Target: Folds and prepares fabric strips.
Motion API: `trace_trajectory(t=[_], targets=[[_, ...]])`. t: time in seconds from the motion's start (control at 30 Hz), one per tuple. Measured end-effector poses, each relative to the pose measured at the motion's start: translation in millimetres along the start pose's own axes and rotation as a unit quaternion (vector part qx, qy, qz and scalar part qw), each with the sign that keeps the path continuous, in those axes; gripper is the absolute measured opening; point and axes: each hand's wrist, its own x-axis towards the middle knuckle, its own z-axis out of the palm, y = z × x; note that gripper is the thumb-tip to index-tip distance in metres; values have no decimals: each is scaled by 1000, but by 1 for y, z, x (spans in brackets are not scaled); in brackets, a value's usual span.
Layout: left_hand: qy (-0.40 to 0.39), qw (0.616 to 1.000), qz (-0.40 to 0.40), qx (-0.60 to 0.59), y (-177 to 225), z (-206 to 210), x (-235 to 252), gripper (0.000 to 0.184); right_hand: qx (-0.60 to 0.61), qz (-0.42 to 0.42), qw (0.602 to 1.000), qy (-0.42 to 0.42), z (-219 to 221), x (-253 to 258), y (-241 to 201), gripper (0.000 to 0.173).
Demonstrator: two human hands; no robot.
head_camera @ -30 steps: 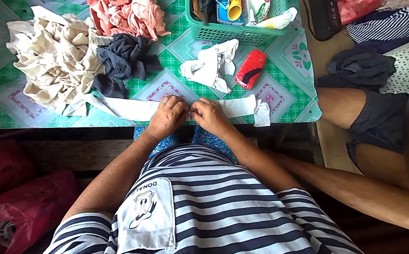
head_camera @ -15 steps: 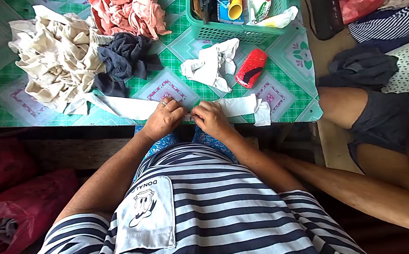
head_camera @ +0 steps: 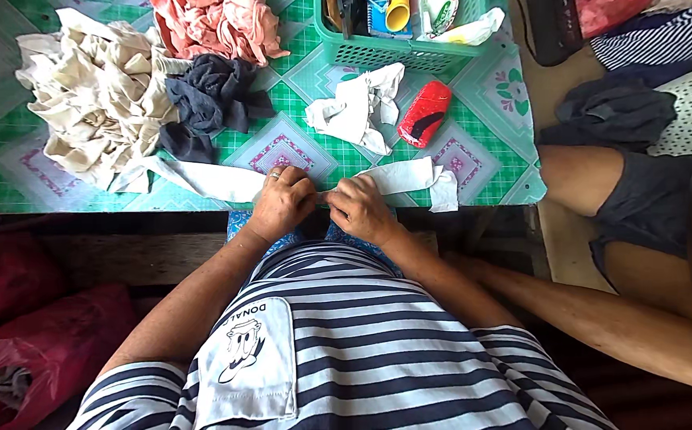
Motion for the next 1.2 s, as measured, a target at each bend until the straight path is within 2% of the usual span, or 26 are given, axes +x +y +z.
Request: trace_trajectory(t=[0.13,0.3,0.5,0.7,0.93,1.2], targets=[[-5,999,-40,-7,6,3,5,13,27,29,999,3,-1,3,0,20],[6,1000,-17,-4,3,4,2,14,51,103,993,-15,-3,14,-6,21],[23,1000,7,-1,-1,7,-3,15,31,92,995,-17,1,14,-6,16],[14,1000,-4,-16,0,4,-3,14,37,92,995,-31,0,16,-8,12],[25,997,73,13,-5,2,-12,13,39,64,997,-12,1,9,-7,7],[-2,993,111,32,-4,-3,-20,15,23,14,1000,4,3,-3,-4,12]])
